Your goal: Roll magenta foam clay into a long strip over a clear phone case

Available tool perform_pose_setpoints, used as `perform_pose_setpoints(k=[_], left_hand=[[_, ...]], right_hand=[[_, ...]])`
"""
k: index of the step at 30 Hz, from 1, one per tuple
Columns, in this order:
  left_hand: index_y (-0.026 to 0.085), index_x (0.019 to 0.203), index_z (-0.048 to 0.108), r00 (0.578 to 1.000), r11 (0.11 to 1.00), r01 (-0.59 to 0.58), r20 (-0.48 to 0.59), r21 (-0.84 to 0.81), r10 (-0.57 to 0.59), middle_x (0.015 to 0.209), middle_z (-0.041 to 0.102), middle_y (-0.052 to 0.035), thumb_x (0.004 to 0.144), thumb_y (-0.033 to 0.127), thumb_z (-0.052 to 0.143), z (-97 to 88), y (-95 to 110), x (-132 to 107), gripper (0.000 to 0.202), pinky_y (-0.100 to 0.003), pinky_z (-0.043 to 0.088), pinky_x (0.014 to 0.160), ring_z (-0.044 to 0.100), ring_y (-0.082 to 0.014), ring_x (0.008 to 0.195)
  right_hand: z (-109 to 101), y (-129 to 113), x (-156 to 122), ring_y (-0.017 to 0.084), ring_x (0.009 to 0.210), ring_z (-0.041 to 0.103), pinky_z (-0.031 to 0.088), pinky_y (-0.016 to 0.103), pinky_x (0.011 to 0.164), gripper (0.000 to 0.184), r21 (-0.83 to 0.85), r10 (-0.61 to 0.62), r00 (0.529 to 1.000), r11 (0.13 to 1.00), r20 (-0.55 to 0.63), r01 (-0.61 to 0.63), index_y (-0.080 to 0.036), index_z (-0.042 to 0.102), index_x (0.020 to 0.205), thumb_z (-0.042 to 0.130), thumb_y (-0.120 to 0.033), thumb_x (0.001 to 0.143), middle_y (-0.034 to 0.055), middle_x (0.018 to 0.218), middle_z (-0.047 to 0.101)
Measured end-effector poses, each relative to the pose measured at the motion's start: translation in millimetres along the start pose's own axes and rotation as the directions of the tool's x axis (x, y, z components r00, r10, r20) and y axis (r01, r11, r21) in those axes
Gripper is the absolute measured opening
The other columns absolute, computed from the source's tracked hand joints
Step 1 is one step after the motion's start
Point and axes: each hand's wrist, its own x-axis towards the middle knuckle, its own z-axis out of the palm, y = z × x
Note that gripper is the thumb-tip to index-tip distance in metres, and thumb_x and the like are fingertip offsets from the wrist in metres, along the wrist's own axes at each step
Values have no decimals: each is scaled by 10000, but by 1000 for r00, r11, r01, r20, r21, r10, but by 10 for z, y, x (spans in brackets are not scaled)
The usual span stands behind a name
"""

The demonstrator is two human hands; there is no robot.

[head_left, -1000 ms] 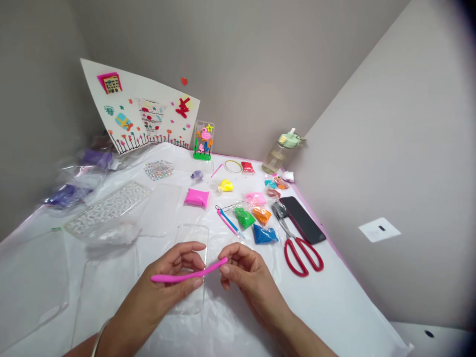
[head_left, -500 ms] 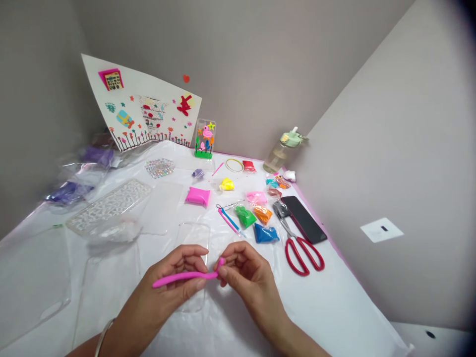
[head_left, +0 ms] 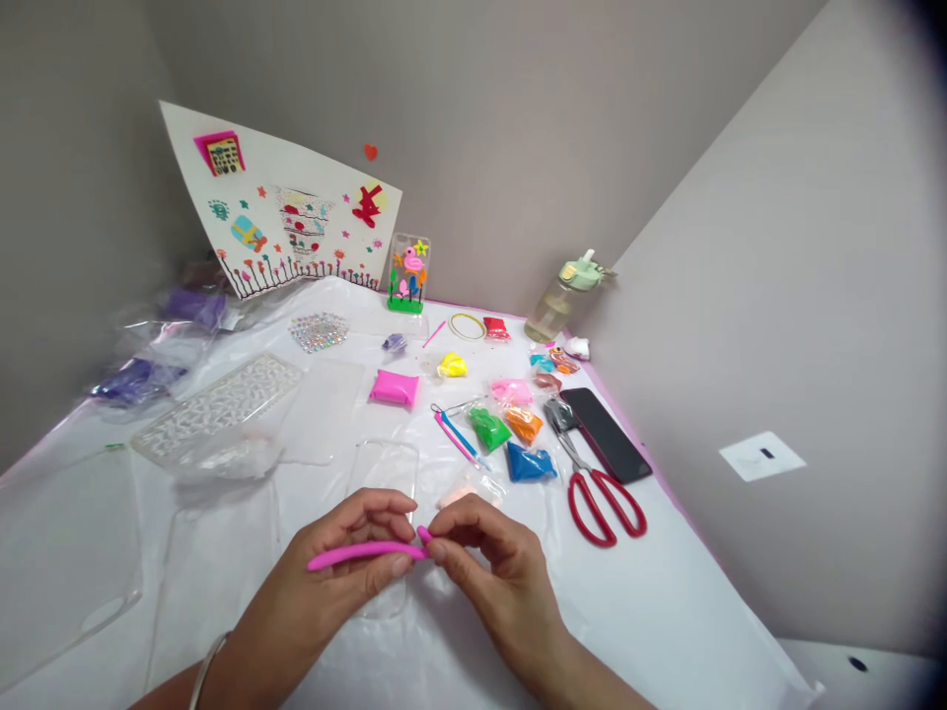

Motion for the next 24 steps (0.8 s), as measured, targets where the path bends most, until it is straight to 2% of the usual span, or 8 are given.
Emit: perform_pose_setpoints(k=[3,7,12,16,20,24], left_hand=[[283,1063,691,1000,999,15,-22,28,-14,1001,743,-41,801,416,785,-4,9,2,309,-281,527,830,684,-226,958],[297,1050,698,1000,999,26,-4,37,-26,1015,749,-27,804,425,782,-19,4,4,290,-263,524,830,691,-220,966],[287,922,725,1000,992,-22,11,123,21,887,738,6,855,397,727,-7,56,5,129,-223,490,748,675,-192,866],[269,892,727,999,993,-27,21,118,25,876,742,0,861,328,707,8,103,-10,69,-234,471,735,661,-203,849],[269,854,720,999,991,-37,43,128,32,819,718,13,848,332,715,-9,90,-31,64,-238,467,717,652,-194,795],[291,917,697,998,994,-26,53,108,21,809,704,29,869,396,699,-21,68,-25,116,-227,461,695,651,-180,782]], right_hand=[[2,-13,0,152,759,624,498,264,719,103,-24,-30,999,999,16,30,-227,745,849,717,-322,876,20,821,686],[1,-24,5,159,768,633,501,270,727,90,-52,-66,997,996,28,67,-230,757,866,707,-303,885,27,827,695],[5,0,-9,164,790,640,506,276,753,75,-39,-76,995,996,67,79,-234,745,904,748,-294,859,23,852,697],[17,24,-29,169,808,637,506,280,763,175,-65,-111,989,991,95,117,-239,716,966,794,-286,817,18,878,696],[15,17,-28,160,769,637,498,268,728,68,-131,-148,984,978,98,160,-232,726,920,742,-274,869,18,838,697],[6,-2,-22,154,760,639,493,261,726,50,-146,-154,983,975,102,168,-231,739,901,710,-271,899,20,828,702]])
